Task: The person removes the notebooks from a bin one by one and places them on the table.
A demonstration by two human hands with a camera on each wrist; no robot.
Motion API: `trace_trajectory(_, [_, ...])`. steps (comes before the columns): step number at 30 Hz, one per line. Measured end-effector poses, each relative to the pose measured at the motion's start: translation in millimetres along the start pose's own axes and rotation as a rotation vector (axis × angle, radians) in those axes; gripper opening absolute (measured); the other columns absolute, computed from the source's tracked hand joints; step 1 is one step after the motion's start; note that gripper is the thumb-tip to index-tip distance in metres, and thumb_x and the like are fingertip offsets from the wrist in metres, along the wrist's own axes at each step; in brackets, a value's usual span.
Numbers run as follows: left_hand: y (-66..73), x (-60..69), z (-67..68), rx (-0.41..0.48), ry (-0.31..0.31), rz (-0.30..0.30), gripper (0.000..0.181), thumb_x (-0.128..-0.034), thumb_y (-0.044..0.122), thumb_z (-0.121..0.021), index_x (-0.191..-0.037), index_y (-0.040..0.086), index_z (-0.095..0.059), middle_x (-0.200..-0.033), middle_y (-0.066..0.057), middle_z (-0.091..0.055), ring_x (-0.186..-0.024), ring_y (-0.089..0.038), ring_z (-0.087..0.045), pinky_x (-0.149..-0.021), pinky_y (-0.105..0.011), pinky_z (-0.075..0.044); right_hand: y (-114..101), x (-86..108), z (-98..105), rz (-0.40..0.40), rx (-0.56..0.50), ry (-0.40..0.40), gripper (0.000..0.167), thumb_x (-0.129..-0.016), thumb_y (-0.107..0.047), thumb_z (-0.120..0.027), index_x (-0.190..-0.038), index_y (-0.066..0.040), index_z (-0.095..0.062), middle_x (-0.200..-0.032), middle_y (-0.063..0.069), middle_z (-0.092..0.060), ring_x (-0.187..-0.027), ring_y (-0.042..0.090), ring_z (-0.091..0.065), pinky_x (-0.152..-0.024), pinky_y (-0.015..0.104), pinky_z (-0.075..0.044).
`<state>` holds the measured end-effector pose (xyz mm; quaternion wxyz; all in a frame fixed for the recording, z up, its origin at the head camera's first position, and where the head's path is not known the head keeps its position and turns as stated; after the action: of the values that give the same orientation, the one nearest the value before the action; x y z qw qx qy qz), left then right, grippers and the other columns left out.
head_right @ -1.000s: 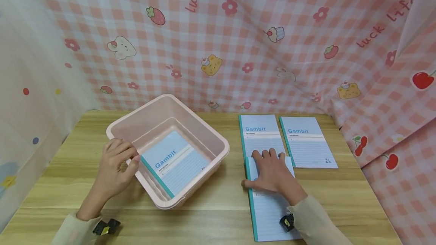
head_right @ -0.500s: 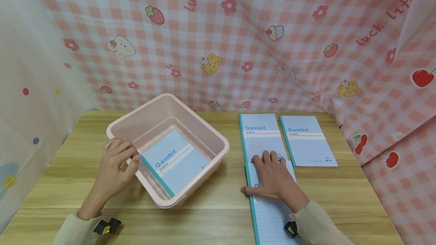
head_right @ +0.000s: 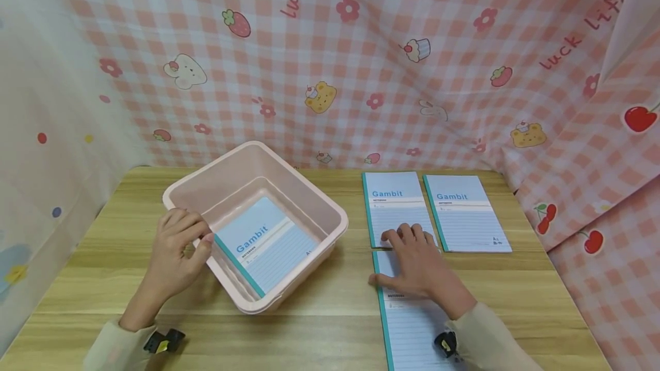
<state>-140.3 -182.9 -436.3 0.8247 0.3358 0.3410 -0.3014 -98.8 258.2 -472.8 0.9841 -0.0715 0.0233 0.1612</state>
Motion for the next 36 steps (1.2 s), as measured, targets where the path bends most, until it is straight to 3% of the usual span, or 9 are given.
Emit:
trace_trajectory(12, [-0.3, 1.0, -0.2, 0.002, 0.008, -0.006, 0.02, -0.0861, 0.022, -0.054, -0.067, 0.018, -0.06, -0.075, 0.003, -0.059, -0.083, -0.021, -0.05, -0.096, -0.05, -0.034, 3, -15.9, 12, 0.052, -0.055, 0.041, 0.072, -0.083, -0.06, -0.073, -0.139, -0.018, -0.053, -0.142, 0.016, -0.05, -0.132, 0.042, -0.044, -0.108, 0.067, -0.034])
trace_trajectory(22, [-0.2, -1.8, -3.2, 0.009, 0.02, -0.032, 0.024, -0.0891, 0.025, -0.053, -0.068, 0.017, -0.06, -0.074, 0.002, -0.059, -0.081, -0.022, -0.05, -0.093, -0.049, -0.034, 2, -36.7, 49, 0.013, -0.116, 0.042, 0.076, -0.089, -0.063, -0.065, -0.15, -0.022, -0.045, -0.16, 0.017, -0.033, -0.148, 0.044, -0.028, -0.113, 0.071, -0.024])
trace_trajectory(36, [0.9, -1.3, -1.6, 0.001, 0.016, -0.014, 0.023, -0.0866, 0.023, -0.053, -0.067, 0.015, -0.06, -0.073, 0.001, -0.058, -0.082, -0.023, -0.049, -0.094, -0.049, -0.033, -23, -83.8, 100, 0.086, -0.145, 0.132, 0.083, -0.088, -0.06, -0.066, -0.157, -0.026, -0.034, -0.17, 0.013, -0.021, -0.156, 0.042, -0.016, -0.119, 0.07, -0.011])
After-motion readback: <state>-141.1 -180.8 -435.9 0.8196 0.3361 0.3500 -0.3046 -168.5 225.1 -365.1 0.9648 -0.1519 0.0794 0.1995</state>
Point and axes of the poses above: each hand's wrist, its own x-axis away from the middle knuckle, its own z-axis out of the back of the hand, y = z × x, the point moved 1 cm from there along -x, towards the middle knuckle
